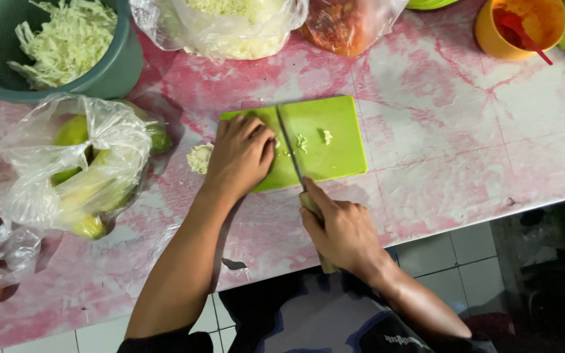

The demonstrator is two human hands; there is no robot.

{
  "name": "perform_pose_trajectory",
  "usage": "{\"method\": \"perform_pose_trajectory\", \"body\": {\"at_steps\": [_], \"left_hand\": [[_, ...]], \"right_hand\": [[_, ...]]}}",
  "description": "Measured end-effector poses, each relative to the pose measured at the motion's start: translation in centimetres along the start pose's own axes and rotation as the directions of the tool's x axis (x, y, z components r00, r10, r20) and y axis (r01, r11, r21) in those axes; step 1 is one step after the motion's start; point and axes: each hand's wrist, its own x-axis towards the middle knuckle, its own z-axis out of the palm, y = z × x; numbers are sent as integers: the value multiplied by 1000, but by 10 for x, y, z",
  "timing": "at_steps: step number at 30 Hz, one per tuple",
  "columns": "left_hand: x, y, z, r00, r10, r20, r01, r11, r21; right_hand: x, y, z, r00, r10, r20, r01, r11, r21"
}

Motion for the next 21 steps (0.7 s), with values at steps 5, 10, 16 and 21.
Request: {"method": "perform_pose_trajectory", "body": {"at_steps": [5,10,16,21], "left_hand": [[-2,2,-3,1000,-20,18,20,1000,0],[-2,5,-3,999,0,36,0,1000,13],[9,22,14,997,75,33,-75,997,1],[10,30,11,999,45,22,-44,997,-60]], "right_hand": [[-4,2,-2,999,24,24,-23,999,-33],[-10,20,-19,989,146,-12,-147,988,-45],[-14,26,-26,989,144,-38,-142,989,42],[-10,22,-17,998,57,-37,-58,998,-20]]}}
